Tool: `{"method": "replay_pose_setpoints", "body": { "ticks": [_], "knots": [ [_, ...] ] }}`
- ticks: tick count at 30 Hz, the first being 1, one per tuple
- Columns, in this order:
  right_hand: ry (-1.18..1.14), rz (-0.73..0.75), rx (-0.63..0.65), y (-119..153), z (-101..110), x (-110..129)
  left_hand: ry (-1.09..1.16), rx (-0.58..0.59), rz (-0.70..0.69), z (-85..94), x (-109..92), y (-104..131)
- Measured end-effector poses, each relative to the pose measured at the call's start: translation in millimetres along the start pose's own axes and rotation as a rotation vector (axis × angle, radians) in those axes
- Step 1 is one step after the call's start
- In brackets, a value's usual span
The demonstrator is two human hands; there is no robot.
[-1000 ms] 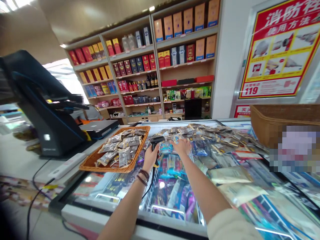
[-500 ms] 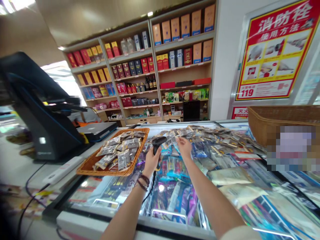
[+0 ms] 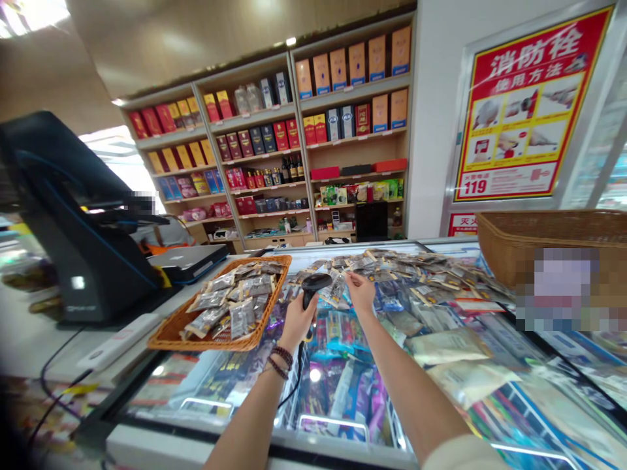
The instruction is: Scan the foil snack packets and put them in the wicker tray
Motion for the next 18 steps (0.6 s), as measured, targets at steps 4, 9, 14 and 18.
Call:
{"method": "replay_pose_setpoints", "body": {
  "ticks": [4, 9, 14, 18],
  "knots": [
    [0.021, 0.001, -0.003, 0.2, -0.6, 0.3, -0.003, -0.006, 0.007, -0.7, 1.4, -0.1],
    [0.040, 0.013, 0.018, 0.7, 0.1, -0.8, 0.005, -0.009, 0.004, -0.1, 0.7, 0.3],
    [0.065, 0.013, 0.006, 0.2, -0.2, -4.2, 0.017, -0.009, 0.002, 0.2, 1.3, 0.6],
    [0.072, 0.015, 0.005, -0.3, -0.8, -5.8, 0.015, -0.014, -0.001, 0.0, 1.7, 1.0]
  ]
}}
Point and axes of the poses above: each hand's wrist, its own y-axis away from the middle knuckle, its own z-axis out of the back of the hand, x = y × z, the point moved 1 cm from there along -y, towards the middle knuckle, and after that the axes turned 10 degrees about x, right-handed, at the moved point
